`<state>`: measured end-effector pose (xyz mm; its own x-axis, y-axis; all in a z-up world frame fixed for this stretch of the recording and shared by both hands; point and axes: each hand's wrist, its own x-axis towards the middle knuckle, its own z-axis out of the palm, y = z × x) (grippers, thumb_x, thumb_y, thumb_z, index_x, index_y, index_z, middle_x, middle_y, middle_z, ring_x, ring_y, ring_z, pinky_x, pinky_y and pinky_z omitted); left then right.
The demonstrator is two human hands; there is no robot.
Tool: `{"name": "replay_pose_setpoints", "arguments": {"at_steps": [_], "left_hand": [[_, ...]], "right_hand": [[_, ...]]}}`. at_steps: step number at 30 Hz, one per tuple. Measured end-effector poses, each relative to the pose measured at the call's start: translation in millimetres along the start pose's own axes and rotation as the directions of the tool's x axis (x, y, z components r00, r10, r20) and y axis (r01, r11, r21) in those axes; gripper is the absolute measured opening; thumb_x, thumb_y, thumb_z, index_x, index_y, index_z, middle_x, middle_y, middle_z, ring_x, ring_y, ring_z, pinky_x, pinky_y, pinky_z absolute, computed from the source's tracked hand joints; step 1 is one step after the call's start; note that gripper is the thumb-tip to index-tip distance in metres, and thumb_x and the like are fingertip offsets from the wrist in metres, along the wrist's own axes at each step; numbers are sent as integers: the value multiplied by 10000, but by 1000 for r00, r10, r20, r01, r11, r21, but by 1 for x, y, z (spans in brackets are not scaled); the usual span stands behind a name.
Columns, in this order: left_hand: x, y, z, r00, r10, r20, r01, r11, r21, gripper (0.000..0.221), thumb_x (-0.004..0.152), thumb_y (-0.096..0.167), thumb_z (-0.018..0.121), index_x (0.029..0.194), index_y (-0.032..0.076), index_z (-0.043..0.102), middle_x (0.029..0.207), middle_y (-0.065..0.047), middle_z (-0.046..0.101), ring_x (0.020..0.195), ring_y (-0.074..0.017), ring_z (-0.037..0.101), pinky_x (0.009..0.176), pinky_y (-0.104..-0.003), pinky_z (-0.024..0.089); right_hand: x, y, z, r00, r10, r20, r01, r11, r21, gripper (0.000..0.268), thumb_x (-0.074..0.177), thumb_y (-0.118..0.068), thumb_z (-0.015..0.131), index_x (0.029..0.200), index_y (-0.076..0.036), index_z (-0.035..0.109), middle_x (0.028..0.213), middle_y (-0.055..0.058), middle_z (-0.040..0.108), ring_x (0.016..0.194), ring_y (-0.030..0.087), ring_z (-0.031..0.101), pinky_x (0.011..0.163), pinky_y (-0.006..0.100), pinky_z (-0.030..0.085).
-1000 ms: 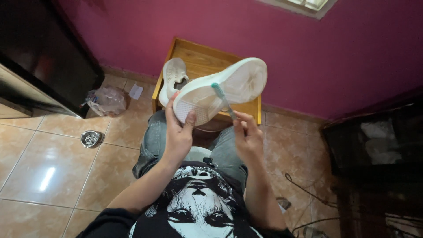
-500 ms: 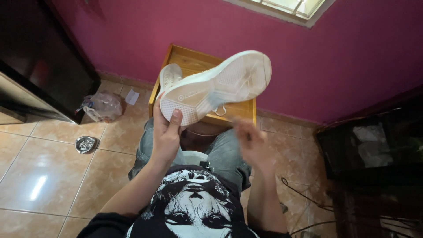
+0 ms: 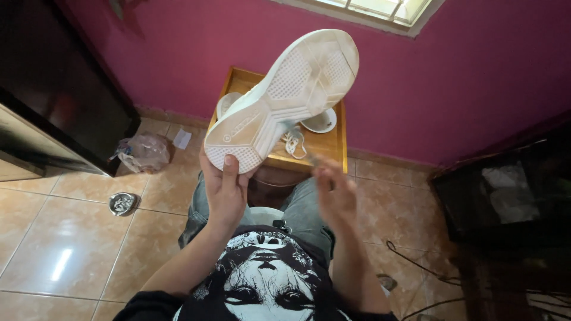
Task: The person is cleaning a white sneaker by scrubbing the midsole and upper with a toothbrush and cleaning solution.
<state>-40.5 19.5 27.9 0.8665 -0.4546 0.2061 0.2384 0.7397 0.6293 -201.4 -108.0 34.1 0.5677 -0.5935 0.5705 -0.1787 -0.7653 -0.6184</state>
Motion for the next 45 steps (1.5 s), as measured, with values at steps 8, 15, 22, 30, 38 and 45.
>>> {"name": "replay_pose_setpoints", "arguments": {"at_steps": [8,15,22,30,38,45], "left_hand": [[9,-27,-35,999,46,6,-46,999,-24,583,1076,169,453,1581,197,164,1446,-174,490,1226,-370,640,989,-624,578],[4,-16,-34,998,63,-12,-63,998,-22,542,1083,187,446,1569,203,206,1429,-169,520,1218,-345,641,989,-603,590],[-3,-22,-39,993,119,-10,-119,993,9,567,1079,169,447,1577,193,176,1420,-187,513,1246,-336,622,1005,-612,565],[-16,-27,-32,991,130,21,-131,989,74,621,1065,203,492,1582,194,148,1394,-187,520,1226,-280,613,1025,-616,547],[-13,-24,-29,992,125,-10,-123,989,83,596,1070,195,478,1581,177,171,1358,-187,539,1186,-302,645,982,-574,585],[-7,-20,-25,995,97,-34,-96,995,23,565,1074,191,502,1564,195,220,1319,-121,572,1175,-223,659,1006,-509,604]], "right_hand": [[5,-4,-16,1000,-20,-14,20,999,-33,149,1003,-212,626,1099,-208,740,570,66,621,425,228,565,464,346,460],[5,7,-2,997,-73,34,64,971,229,232,982,-167,669,1192,-230,743,647,44,720,425,205,590,474,353,507],[4,13,-4,988,-94,-125,121,966,229,284,1022,-132,588,1291,-132,681,572,22,581,428,120,424,443,249,399],[-9,15,15,987,-72,-145,102,973,208,194,1002,-170,643,1177,-144,723,583,58,598,431,162,467,432,315,400],[-1,4,12,993,-116,-23,117,924,363,232,1004,-122,615,1217,-120,706,573,17,582,407,106,434,403,265,403],[4,-6,-8,998,-62,3,56,926,372,236,1032,-182,584,1229,-130,703,585,24,538,437,87,399,425,271,393]]}}
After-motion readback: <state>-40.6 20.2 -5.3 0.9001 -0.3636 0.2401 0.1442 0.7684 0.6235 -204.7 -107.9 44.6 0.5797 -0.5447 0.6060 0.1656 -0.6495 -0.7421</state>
